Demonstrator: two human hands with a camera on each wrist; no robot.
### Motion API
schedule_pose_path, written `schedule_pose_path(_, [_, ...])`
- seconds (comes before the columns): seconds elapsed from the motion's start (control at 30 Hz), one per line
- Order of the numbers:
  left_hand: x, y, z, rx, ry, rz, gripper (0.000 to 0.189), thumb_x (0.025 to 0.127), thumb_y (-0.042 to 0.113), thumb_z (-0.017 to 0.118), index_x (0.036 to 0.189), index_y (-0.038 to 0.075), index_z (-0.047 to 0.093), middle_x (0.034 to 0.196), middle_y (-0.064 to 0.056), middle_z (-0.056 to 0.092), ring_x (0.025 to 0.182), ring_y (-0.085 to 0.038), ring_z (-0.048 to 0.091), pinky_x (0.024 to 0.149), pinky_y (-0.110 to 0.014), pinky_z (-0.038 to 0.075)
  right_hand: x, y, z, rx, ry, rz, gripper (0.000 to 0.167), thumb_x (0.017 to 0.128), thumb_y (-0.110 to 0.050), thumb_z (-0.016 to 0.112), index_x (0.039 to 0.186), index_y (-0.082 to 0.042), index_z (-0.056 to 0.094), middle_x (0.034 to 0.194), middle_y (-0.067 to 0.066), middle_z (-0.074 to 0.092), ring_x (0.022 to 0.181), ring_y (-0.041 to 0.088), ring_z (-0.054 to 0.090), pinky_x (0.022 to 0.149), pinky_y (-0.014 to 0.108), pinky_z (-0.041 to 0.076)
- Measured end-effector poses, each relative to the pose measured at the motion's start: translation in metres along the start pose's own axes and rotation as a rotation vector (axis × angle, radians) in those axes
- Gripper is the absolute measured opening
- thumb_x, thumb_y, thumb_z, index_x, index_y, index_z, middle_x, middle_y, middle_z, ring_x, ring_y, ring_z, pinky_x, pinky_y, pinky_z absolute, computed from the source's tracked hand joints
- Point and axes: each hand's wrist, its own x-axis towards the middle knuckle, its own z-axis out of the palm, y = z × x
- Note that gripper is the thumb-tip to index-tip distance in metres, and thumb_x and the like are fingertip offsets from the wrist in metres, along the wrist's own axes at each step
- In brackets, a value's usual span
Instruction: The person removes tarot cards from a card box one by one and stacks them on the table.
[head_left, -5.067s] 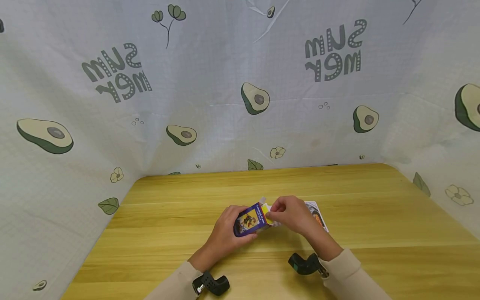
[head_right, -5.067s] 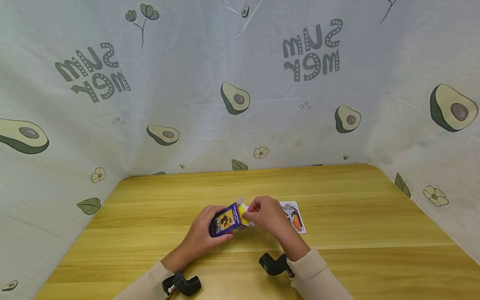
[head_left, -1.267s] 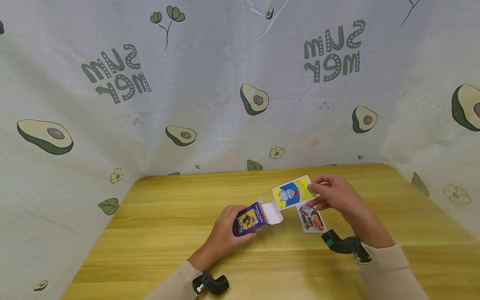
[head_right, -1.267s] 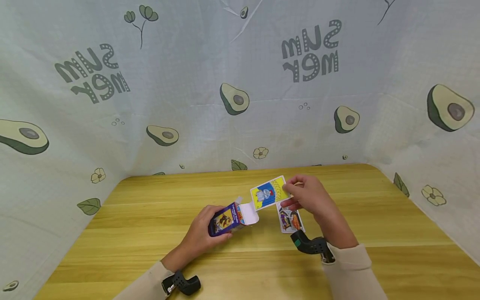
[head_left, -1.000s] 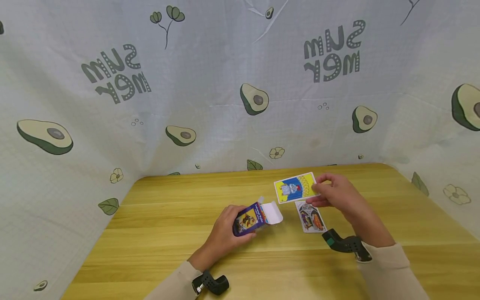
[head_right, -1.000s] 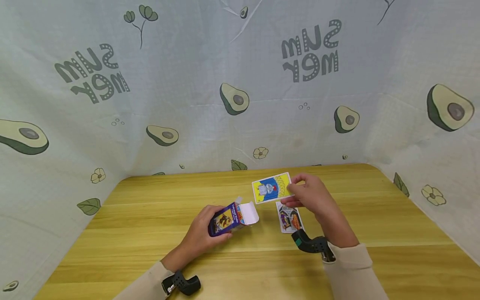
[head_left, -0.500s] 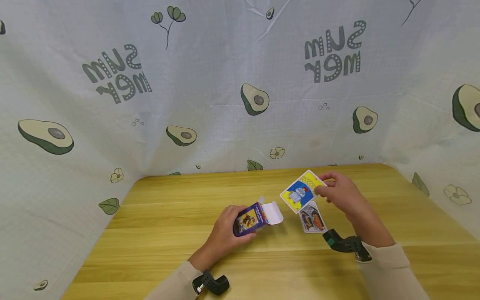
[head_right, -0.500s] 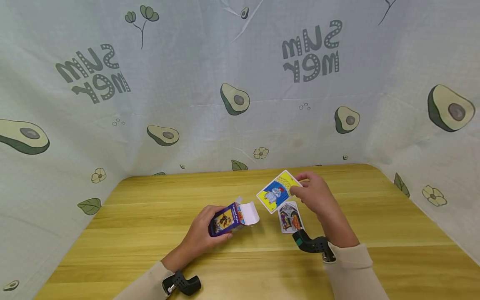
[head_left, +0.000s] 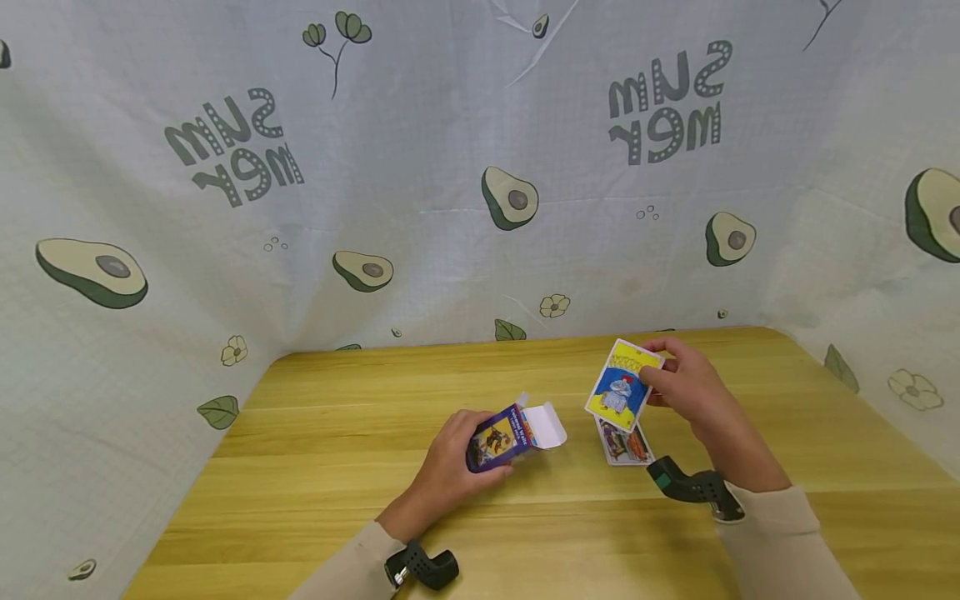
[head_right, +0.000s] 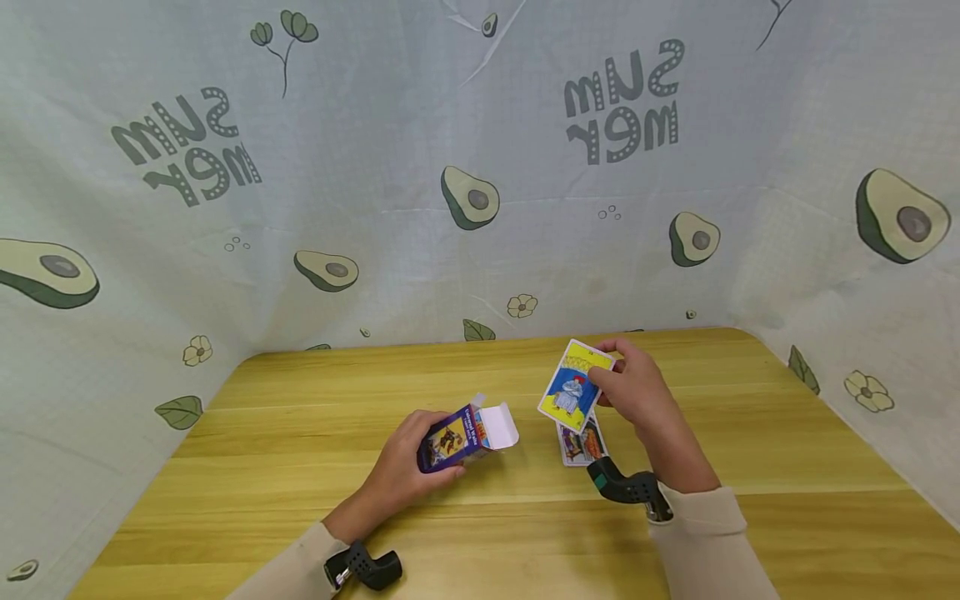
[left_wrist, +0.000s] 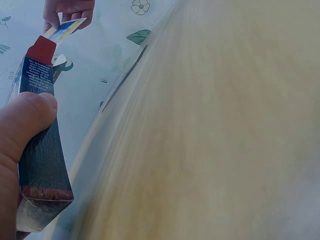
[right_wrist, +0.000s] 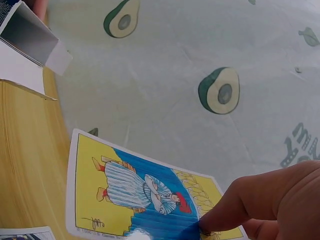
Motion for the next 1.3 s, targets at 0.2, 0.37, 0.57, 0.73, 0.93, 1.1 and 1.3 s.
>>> schedule_pose_path(0.2, [0.001,0.0,0.0,-0.005,0.0,-0.001,0.067,0.074,0.036,0.083,0.131,0.02,0.051,0.115,0.008,0.052,0.098,-0.007,0.049,0.082,-0.028,0.048,0.001,0.002,0.0,0.001,-0.001,-0.003,0.048,0.093,-0.007,0.052,0.138,0.001,0.036,0.112,0.028,0.051,0.087,0.034,0.061,0.079,0.042,0.055])
schedule_pose_path(0.37, [0.002,-0.001,0.0,-0.003,-0.003,0.003,0.067,0.075,0.038,0.082,0.131,0.02,0.051,0.116,0.007,0.052,0.1,-0.007,0.049,0.083,-0.028,0.048,0.001,0.004,-0.002,-0.02,-0.001,0.016,0.05,0.094,-0.01,0.052,0.139,0.003,0.034,0.118,0.031,0.049,0.093,0.037,0.059,0.082,0.043,0.054])
schedule_pose_path(0.57, [0.003,0.0,0.001,-0.004,-0.01,-0.001,0.067,0.075,0.036,0.083,0.131,0.019,0.051,0.116,0.006,0.053,0.1,-0.008,0.049,0.084,-0.029,0.048,0.002,0.008,-0.003,-0.029,0.002,0.082,0.057,0.093,-0.012,0.054,0.14,0.009,0.031,0.126,0.035,0.047,0.098,0.041,0.059,0.088,0.047,0.051])
schedule_pose_path(0.73, [0.002,0.001,0.0,-0.012,-0.015,-0.021,0.067,0.074,0.034,0.083,0.131,0.019,0.051,0.116,0.006,0.053,0.101,-0.007,0.049,0.085,-0.029,0.048,0.004,0.013,-0.003,-0.006,0.009,0.121,0.053,0.091,-0.01,0.056,0.136,0.01,0.035,0.129,0.035,0.046,0.1,0.043,0.059,0.09,0.047,0.049])
schedule_pose_path(0.93, [0.001,0.001,0.0,-0.006,-0.016,-0.024,0.068,0.074,0.035,0.083,0.131,0.019,0.051,0.116,0.006,0.053,0.1,-0.008,0.049,0.084,-0.029,0.048,0.008,0.02,-0.005,-0.031,-0.001,0.124,0.044,0.093,-0.01,0.057,0.128,0.012,0.043,0.125,0.035,0.048,0.096,0.04,0.059,0.086,0.044,0.052])
schedule_pose_path(1.1, [0.001,0.0,0.0,0.001,-0.019,-0.03,0.068,0.074,0.036,0.083,0.131,0.018,0.051,0.116,0.006,0.053,0.1,-0.008,0.049,0.084,-0.029,0.047,0.009,0.026,-0.006,-0.031,-0.01,0.125,0.041,0.092,-0.01,0.06,0.124,0.011,0.046,0.121,0.035,0.052,0.087,0.033,0.064,0.081,0.039,0.054])
schedule_pose_path(1.3, [0.001,-0.001,0.0,-0.001,-0.014,-0.021,0.068,0.074,0.035,0.083,0.131,0.017,0.051,0.115,0.006,0.053,0.1,-0.008,0.049,0.085,-0.03,0.048,0.011,0.032,-0.008,-0.041,-0.008,0.123,0.04,0.093,-0.014,0.063,0.121,0.011,0.05,0.114,0.033,0.058,0.078,0.022,0.066,0.078,0.037,0.055])
